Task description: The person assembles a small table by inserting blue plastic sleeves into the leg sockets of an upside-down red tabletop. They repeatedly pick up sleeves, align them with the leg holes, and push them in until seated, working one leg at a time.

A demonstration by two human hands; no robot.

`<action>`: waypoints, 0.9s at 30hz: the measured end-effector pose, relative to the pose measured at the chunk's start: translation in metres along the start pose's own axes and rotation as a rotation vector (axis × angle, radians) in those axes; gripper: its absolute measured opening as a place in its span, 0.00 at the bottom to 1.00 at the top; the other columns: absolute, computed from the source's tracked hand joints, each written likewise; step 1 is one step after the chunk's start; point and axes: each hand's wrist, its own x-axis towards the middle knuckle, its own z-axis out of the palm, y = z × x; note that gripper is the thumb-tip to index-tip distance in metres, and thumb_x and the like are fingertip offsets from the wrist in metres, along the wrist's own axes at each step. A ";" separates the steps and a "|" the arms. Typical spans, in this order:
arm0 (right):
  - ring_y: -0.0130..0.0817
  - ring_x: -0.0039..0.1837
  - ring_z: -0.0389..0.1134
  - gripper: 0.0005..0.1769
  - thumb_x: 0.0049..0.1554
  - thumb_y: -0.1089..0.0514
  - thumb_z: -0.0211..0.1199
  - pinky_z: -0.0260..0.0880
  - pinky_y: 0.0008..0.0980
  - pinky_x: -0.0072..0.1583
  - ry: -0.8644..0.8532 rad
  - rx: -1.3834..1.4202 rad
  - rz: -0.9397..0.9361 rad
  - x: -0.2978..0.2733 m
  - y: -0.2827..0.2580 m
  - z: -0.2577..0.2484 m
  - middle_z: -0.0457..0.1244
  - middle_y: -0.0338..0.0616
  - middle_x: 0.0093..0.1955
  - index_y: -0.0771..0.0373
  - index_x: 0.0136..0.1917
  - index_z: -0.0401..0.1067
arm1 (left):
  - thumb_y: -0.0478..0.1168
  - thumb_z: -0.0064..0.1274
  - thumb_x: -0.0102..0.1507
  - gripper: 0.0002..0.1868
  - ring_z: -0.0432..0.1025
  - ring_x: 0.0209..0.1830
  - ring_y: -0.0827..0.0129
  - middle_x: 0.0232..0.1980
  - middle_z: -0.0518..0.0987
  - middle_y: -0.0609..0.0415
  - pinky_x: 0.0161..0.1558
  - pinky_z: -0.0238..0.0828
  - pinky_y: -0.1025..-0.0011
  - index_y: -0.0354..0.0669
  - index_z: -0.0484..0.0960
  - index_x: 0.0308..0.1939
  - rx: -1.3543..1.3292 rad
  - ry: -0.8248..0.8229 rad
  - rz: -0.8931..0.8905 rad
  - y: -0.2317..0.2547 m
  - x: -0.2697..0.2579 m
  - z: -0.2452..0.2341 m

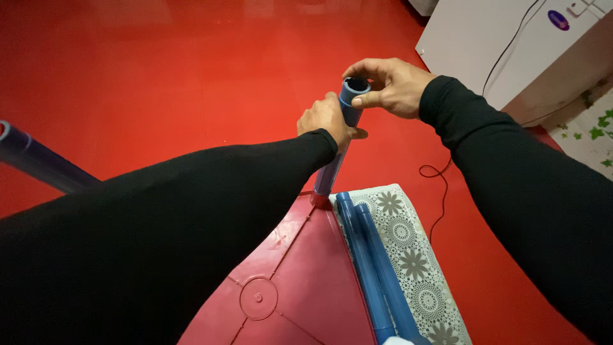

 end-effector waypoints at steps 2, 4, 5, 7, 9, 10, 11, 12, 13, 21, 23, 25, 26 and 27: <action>0.43 0.75 0.62 0.35 0.55 0.51 0.67 0.60 0.44 0.74 0.031 -0.025 0.040 0.000 -0.003 0.004 0.64 0.46 0.70 0.57 0.74 0.63 | 0.62 0.73 0.47 0.42 0.80 0.52 0.54 0.49 0.83 0.46 0.52 0.77 0.57 0.41 0.73 0.54 -0.009 -0.042 0.003 -0.001 0.003 -0.001; 0.44 0.75 0.62 0.38 0.54 0.51 0.68 0.61 0.45 0.73 0.071 -0.029 0.052 -0.004 -0.004 0.008 0.63 0.48 0.72 0.57 0.75 0.61 | 0.62 0.73 0.47 0.44 0.80 0.53 0.54 0.50 0.83 0.45 0.53 0.77 0.57 0.40 0.72 0.56 -0.035 -0.083 0.017 -0.005 0.009 0.000; 0.45 0.75 0.61 0.41 0.53 0.51 0.69 0.61 0.45 0.73 0.098 -0.017 0.043 -0.008 -0.004 0.010 0.61 0.50 0.72 0.58 0.76 0.59 | 0.62 0.74 0.47 0.45 0.79 0.53 0.53 0.51 0.82 0.43 0.54 0.76 0.58 0.39 0.72 0.56 -0.053 -0.102 0.029 -0.008 0.013 0.000; 0.47 0.74 0.61 0.47 0.51 0.51 0.72 0.64 0.46 0.70 0.178 0.014 0.074 -0.014 -0.004 0.018 0.59 0.53 0.73 0.60 0.77 0.55 | 0.62 0.75 0.47 0.48 0.78 0.55 0.54 0.53 0.81 0.42 0.56 0.75 0.59 0.37 0.70 0.58 -0.087 -0.170 0.074 -0.015 0.024 0.000; 0.49 0.72 0.62 0.53 0.48 0.49 0.74 0.69 0.46 0.66 0.287 0.052 0.154 -0.020 -0.003 0.029 0.56 0.56 0.74 0.62 0.79 0.51 | 0.62 0.75 0.46 0.51 0.77 0.56 0.55 0.54 0.80 0.41 0.57 0.75 0.62 0.34 0.69 0.59 -0.117 -0.266 0.142 -0.024 0.035 -0.001; 0.48 0.72 0.63 0.52 0.49 0.48 0.75 0.69 0.45 0.66 0.332 0.056 0.142 -0.022 -0.003 0.036 0.58 0.56 0.73 0.64 0.78 0.53 | 0.61 0.76 0.46 0.51 0.77 0.57 0.56 0.55 0.79 0.41 0.57 0.75 0.62 0.34 0.68 0.60 -0.125 -0.272 0.188 -0.029 0.039 -0.002; 0.47 0.72 0.64 0.51 0.49 0.47 0.75 0.69 0.44 0.67 0.376 0.060 0.132 -0.023 -0.002 0.044 0.60 0.56 0.71 0.65 0.77 0.54 | 0.59 0.76 0.46 0.51 0.76 0.57 0.56 0.55 0.79 0.41 0.57 0.75 0.63 0.34 0.67 0.61 -0.135 -0.279 0.232 -0.033 0.042 -0.002; 0.46 0.71 0.65 0.50 0.49 0.46 0.75 0.68 0.44 0.67 0.419 0.065 0.122 -0.024 -0.002 0.052 0.63 0.56 0.70 0.67 0.76 0.56 | 0.58 0.76 0.46 0.52 0.76 0.58 0.56 0.56 0.78 0.41 0.57 0.74 0.63 0.34 0.66 0.63 -0.145 -0.287 0.276 -0.036 0.045 -0.001; 0.44 0.70 0.67 0.46 0.50 0.46 0.74 0.70 0.42 0.66 0.433 0.096 0.110 -0.025 -0.003 0.058 0.64 0.55 0.68 0.67 0.73 0.59 | 0.56 0.75 0.46 0.50 0.78 0.56 0.57 0.55 0.80 0.42 0.56 0.77 0.63 0.35 0.67 0.62 -0.207 -0.320 0.255 -0.038 0.046 0.000; 0.42 0.60 0.73 0.33 0.51 0.43 0.75 0.74 0.41 0.60 0.541 -0.002 0.236 -0.018 -0.016 0.065 0.70 0.52 0.57 0.66 0.61 0.72 | 0.41 0.68 0.53 0.32 0.80 0.53 0.59 0.52 0.84 0.48 0.55 0.78 0.63 0.43 0.74 0.59 -0.303 -0.335 0.392 -0.039 0.049 0.001; 0.42 0.60 0.73 0.33 0.51 0.44 0.74 0.74 0.40 0.60 0.518 0.004 0.239 -0.019 -0.017 0.062 0.70 0.52 0.57 0.66 0.62 0.72 | 0.41 0.67 0.53 0.30 0.80 0.52 0.60 0.50 0.84 0.48 0.55 0.78 0.64 0.43 0.75 0.58 -0.344 -0.320 0.390 -0.038 0.049 0.002; 0.43 0.60 0.73 0.33 0.51 0.44 0.74 0.74 0.41 0.60 0.515 -0.016 0.209 -0.019 -0.016 0.060 0.70 0.52 0.58 0.65 0.62 0.72 | 0.40 0.67 0.53 0.28 0.80 0.52 0.61 0.49 0.84 0.49 0.54 0.78 0.64 0.43 0.76 0.56 -0.362 -0.317 0.383 -0.038 0.047 0.002; 0.43 0.60 0.73 0.34 0.50 0.44 0.75 0.73 0.41 0.60 0.523 -0.041 0.177 -0.018 -0.016 0.059 0.70 0.52 0.58 0.66 0.62 0.72 | 0.40 0.67 0.53 0.28 0.80 0.51 0.61 0.49 0.84 0.49 0.54 0.78 0.64 0.43 0.76 0.56 -0.360 -0.321 0.379 -0.038 0.046 0.001; 0.44 0.61 0.72 0.34 0.50 0.45 0.76 0.73 0.42 0.61 0.532 -0.065 0.144 -0.017 -0.015 0.058 0.70 0.52 0.58 0.66 0.62 0.72 | 0.40 0.67 0.53 0.28 0.80 0.50 0.61 0.48 0.84 0.50 0.53 0.78 0.64 0.44 0.76 0.56 -0.357 -0.324 0.375 -0.037 0.046 0.000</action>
